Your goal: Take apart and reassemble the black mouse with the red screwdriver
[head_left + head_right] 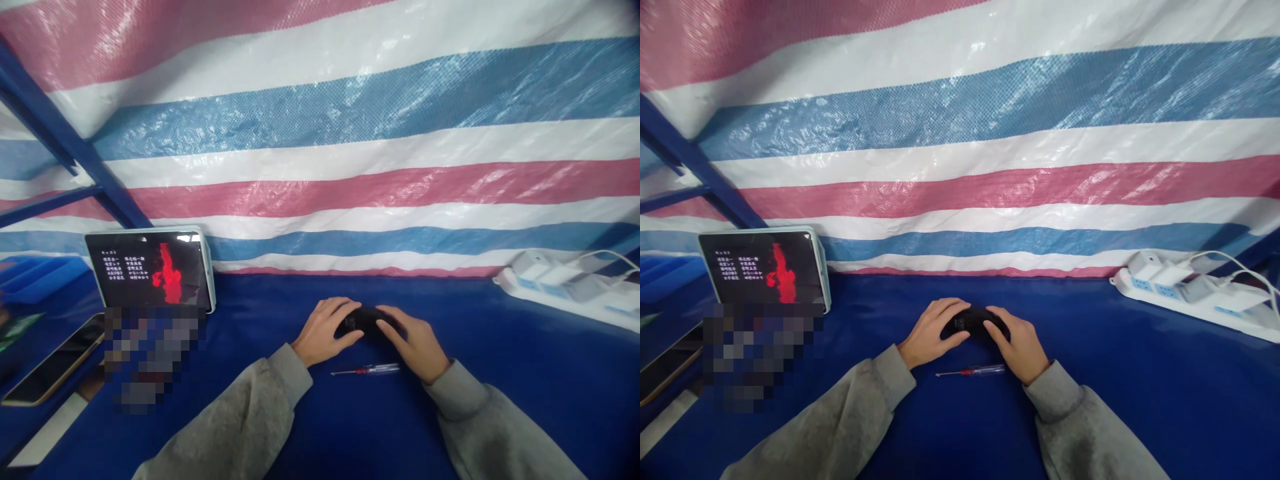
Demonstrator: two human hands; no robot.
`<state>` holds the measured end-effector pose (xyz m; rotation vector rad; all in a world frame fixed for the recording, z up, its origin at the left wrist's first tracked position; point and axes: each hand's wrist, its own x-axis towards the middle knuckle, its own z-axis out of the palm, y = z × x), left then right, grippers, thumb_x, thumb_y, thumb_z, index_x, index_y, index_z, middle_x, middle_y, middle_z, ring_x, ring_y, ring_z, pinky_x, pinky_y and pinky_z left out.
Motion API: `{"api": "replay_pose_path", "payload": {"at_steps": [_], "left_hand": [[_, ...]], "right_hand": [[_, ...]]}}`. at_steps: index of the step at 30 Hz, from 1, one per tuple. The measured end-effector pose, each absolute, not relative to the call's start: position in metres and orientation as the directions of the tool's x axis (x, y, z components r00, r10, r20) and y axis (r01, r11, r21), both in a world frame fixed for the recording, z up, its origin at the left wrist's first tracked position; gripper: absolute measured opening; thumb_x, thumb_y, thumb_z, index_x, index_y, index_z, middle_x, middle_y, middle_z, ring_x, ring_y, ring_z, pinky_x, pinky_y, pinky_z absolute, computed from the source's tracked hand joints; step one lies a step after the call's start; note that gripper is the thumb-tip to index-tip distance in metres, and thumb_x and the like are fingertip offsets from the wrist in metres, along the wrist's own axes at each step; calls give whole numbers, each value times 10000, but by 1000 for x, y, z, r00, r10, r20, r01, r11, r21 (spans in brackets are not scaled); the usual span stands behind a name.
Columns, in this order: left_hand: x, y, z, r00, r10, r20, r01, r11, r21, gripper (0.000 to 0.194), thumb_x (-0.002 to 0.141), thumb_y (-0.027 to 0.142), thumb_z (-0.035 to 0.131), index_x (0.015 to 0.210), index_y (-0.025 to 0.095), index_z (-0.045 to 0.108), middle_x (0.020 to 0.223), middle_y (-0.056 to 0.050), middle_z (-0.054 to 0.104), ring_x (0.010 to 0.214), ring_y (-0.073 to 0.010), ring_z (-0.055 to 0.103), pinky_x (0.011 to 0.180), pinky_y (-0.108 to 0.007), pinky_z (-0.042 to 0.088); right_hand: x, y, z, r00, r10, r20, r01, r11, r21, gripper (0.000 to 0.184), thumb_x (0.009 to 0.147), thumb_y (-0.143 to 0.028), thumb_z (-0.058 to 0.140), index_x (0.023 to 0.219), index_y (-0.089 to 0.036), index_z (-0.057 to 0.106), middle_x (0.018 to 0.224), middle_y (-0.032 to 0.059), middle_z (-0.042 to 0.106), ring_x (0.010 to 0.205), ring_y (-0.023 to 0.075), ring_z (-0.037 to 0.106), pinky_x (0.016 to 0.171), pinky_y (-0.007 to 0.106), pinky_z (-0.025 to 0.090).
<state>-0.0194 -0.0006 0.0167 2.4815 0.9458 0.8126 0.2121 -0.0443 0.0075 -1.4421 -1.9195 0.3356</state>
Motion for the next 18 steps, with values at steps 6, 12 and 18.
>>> {"api": "replay_pose_path", "payload": {"at_steps": [6,12,18], "left_hand": [[-19,0,13,652,672,351,504,-730,461,533,905,490,636,1385,290,519,1338,-80,564,1213,-268,556,1060,-429,418],[-19,3,12,586,733,346,541,-672,506,489,899,463,646,1346,279,573,1277,-82,609,1157,-264,585,1022,-439,426],[-19,2,16,534,783,318,524,-602,602,400,960,442,569,1322,274,587,1262,-58,632,1172,-239,578,1046,-430,399]], "right_hand": [[212,-43,7,-65,874,481,807,330,-490,381,962,-474,439,1067,-210,694,924,89,751,815,213,717,759,346,580],[228,-50,35,-357,918,171,733,389,-559,258,881,-452,596,781,-225,666,588,-25,561,523,117,521,532,243,431],[221,-56,34,-501,862,-84,765,395,-508,126,710,-269,766,798,-239,681,673,-38,594,566,106,533,531,219,382]]}}
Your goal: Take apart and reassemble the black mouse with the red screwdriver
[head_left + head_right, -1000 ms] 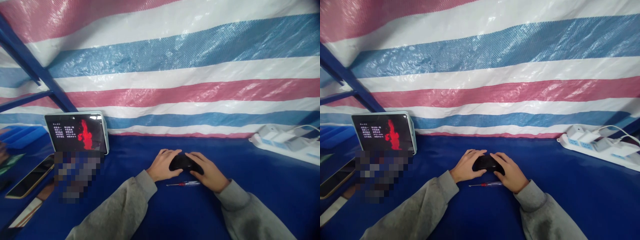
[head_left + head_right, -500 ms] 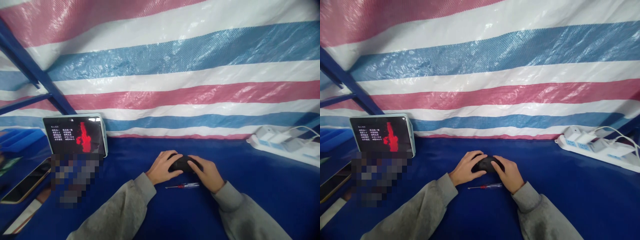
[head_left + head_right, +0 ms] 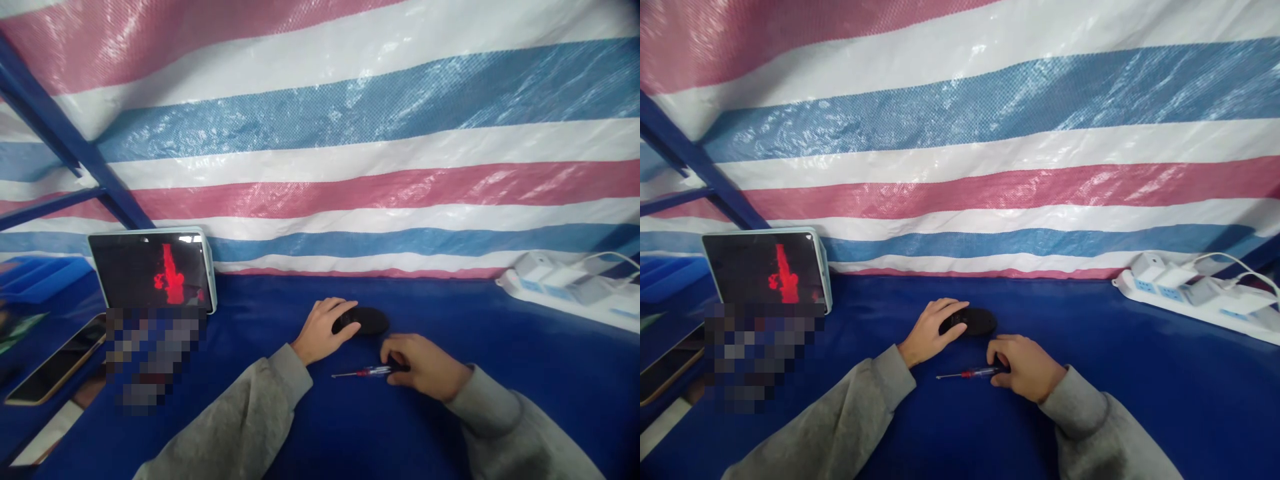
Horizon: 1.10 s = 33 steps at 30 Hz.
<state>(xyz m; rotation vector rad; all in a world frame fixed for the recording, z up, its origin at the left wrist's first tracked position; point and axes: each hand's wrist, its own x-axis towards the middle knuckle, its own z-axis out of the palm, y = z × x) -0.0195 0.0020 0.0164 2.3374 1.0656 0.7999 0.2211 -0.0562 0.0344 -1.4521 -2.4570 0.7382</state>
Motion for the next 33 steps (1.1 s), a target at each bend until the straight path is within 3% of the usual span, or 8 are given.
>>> {"api": "replay_pose_path", "payload": {"at_steps": [4,8,13,18,25,33], "left_hand": [[-22,4,19,441,826,351,446,-541,713,325,1012,427,470,1237,261,634,1198,-40,672,1126,-219,609,1036,-400,417],[-24,7,20,262,884,387,314,-457,832,361,1041,416,400,1098,205,688,1015,-44,708,988,-200,654,952,-340,470],[-25,7,15,225,867,444,240,-491,837,367,1044,384,416,1009,172,714,913,-46,704,892,-185,659,877,-304,481],[-24,7,11,288,825,486,271,-557,785,270,1015,338,506,1032,190,731,984,-55,718,935,-191,665,905,-315,478],[-21,9,8,301,807,508,322,-587,743,158,949,297,632,1021,209,740,983,-46,733,929,-194,672,886,-320,499],[-20,7,11,260,796,546,319,-605,729,188,955,328,625,943,197,759,929,-54,743,874,-192,693,855,-319,534]], "right_hand": [[219,-56,39,-500,865,-27,723,400,-564,60,761,-262,720,808,-238,692,834,4,635,645,118,570,585,235,440],[221,-55,48,-453,885,107,627,402,-667,242,865,-438,627,809,-215,699,778,22,657,585,116,547,556,248,453],[218,-58,45,-80,951,299,470,300,-830,296,845,-486,654,893,-202,723,685,17,689,531,122,576,525,253,487],[212,-59,39,234,920,315,268,250,-930,282,784,-434,732,926,-191,730,597,-7,651,436,111,551,419,239,474],[206,-59,40,250,918,308,220,255,-941,257,757,-401,755,887,-179,745,595,1,648,443,109,558,428,238,502],[206,-59,39,239,917,319,234,265,-935,241,762,-386,754,887,-180,744,586,-3,645,437,105,561,428,225,497]]}}
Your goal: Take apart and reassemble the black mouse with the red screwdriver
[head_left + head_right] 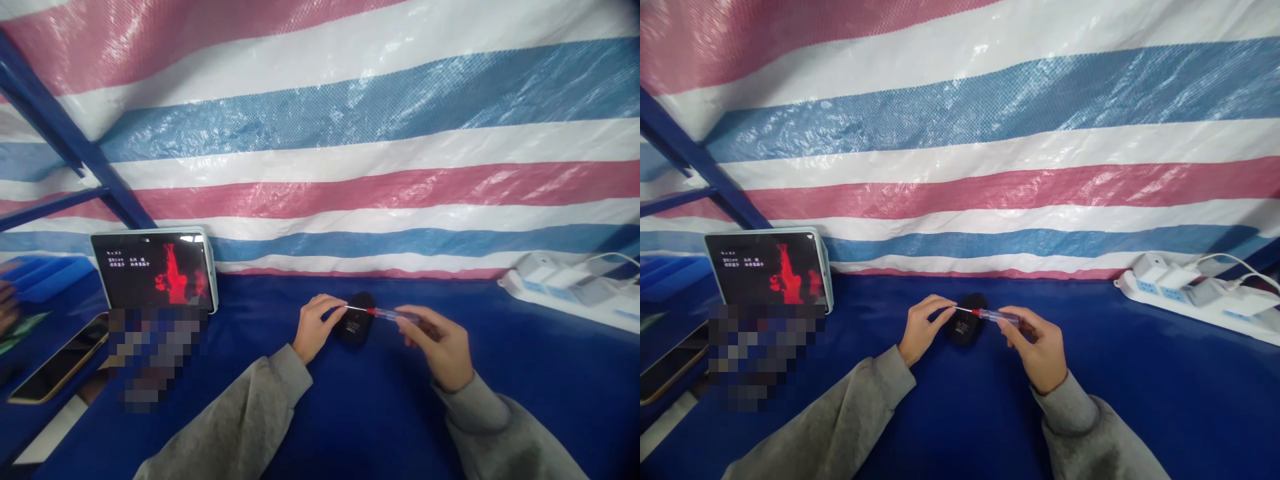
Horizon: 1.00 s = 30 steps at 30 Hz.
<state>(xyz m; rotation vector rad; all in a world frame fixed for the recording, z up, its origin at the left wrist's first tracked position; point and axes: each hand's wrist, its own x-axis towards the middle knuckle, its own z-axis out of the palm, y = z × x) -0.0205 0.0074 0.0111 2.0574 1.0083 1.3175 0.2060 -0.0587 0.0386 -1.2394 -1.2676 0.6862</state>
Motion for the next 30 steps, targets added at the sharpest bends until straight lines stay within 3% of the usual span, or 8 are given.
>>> {"api": "replay_pose_path", "payload": {"at_steps": [5,30], "left_hand": [[-21,7,8,244,794,556,301,-607,735,202,947,347,638,1002,202,767,955,-62,738,880,-195,693,847,-320,544],[-20,6,10,157,869,470,196,-494,847,190,898,367,699,863,201,784,874,-27,783,809,-208,743,821,-322,591]], "right_hand": [[209,-58,35,232,923,308,225,257,-940,247,764,-393,756,889,-181,743,587,-3,642,446,108,564,433,229,499],[206,-59,39,241,927,288,176,250,-952,261,744,-406,774,864,-175,745,555,-2,623,435,119,556,423,251,499]]}}
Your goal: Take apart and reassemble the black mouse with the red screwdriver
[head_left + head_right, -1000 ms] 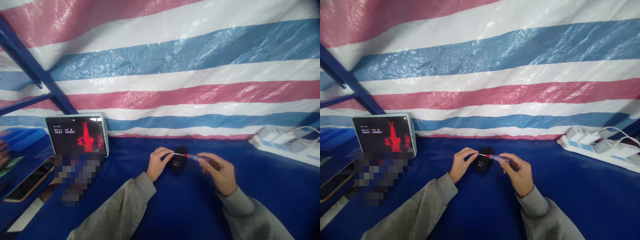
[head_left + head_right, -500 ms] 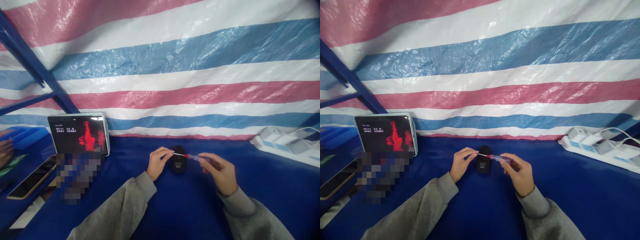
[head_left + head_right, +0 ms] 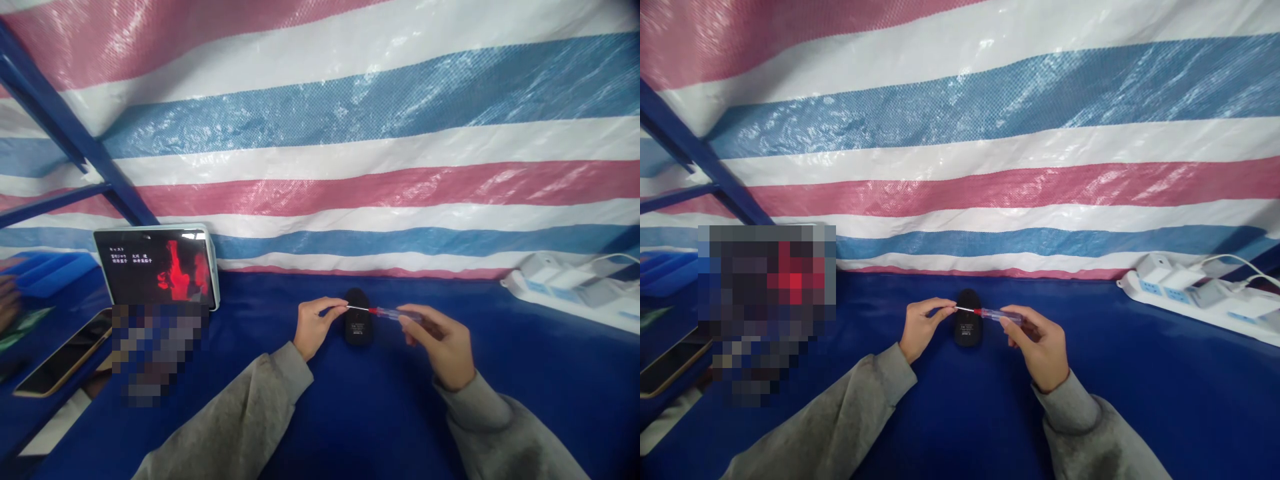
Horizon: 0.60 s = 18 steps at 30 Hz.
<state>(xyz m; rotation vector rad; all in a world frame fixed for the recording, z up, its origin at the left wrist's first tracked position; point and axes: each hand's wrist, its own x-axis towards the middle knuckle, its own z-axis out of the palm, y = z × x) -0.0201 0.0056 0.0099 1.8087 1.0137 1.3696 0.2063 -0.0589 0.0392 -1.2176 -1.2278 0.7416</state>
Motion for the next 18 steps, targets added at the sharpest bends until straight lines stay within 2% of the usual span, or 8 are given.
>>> {"api": "replay_pose_path", "payload": {"at_steps": [5,18], "left_hand": [[-19,4,11,173,859,481,201,-509,837,242,903,413,684,846,197,775,862,-34,781,795,-207,745,806,-325,603],[-19,2,10,199,816,543,195,-576,794,227,910,395,683,874,186,764,900,-42,782,830,-195,749,847,-315,602]], "right_hand": [[207,-58,41,227,937,266,158,234,-959,272,741,-410,774,871,-173,745,539,-5,614,439,121,557,422,247,494],[210,-53,28,226,956,189,30,187,-982,300,768,-410,764,922,-153,740,510,-12,591,439,126,527,458,281,470]]}}
